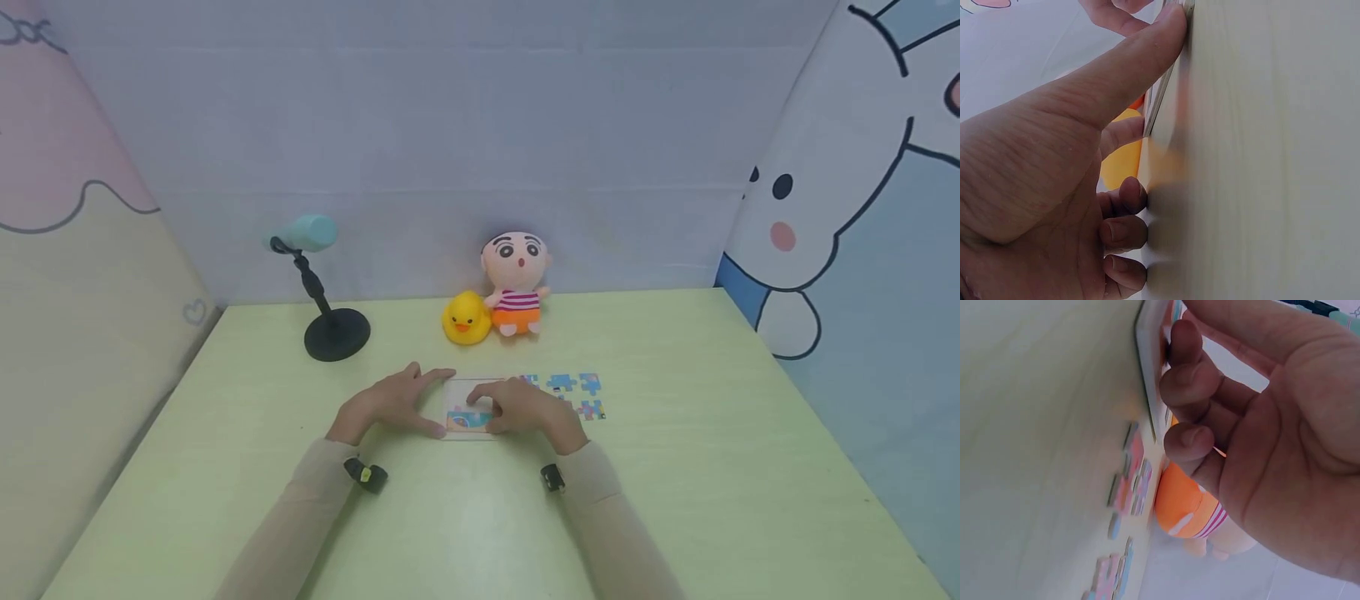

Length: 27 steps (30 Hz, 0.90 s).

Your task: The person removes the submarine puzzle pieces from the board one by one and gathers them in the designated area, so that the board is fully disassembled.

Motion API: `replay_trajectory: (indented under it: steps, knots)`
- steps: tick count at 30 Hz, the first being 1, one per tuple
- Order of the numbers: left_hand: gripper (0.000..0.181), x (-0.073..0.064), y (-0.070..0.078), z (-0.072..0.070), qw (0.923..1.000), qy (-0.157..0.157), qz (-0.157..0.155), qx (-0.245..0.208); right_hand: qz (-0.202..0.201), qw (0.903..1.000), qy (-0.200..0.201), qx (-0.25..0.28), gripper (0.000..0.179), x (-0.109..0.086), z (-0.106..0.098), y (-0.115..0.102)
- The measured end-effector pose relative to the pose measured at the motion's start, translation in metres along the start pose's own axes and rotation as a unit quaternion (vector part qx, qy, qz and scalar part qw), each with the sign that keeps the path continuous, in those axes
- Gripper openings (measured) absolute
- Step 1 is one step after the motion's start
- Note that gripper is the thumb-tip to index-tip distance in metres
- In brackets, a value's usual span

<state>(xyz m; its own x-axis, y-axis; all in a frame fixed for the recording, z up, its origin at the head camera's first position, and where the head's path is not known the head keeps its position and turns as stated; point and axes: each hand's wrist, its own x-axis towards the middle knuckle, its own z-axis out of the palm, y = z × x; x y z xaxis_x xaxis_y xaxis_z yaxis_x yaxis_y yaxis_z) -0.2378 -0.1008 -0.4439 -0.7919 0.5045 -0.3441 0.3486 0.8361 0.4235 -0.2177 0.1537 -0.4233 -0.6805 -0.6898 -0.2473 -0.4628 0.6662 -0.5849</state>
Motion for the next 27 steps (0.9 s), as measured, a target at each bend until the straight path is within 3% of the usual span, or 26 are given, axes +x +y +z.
replay_trajectory:
  steps: [14,27]
  knots:
    - [0.097,-0.002,0.0,0.0,0.9999,-0.002,0.007,0.011,-0.033,0.9994,0.013,-0.004,0.038,0.012,0.017,-0.014]
    - [0.097,-0.002,0.001,0.0,1.0,-0.001,0.004,0.002,-0.024,0.9995,0.018,-0.001,0.031,0.011,0.017,-0.02]
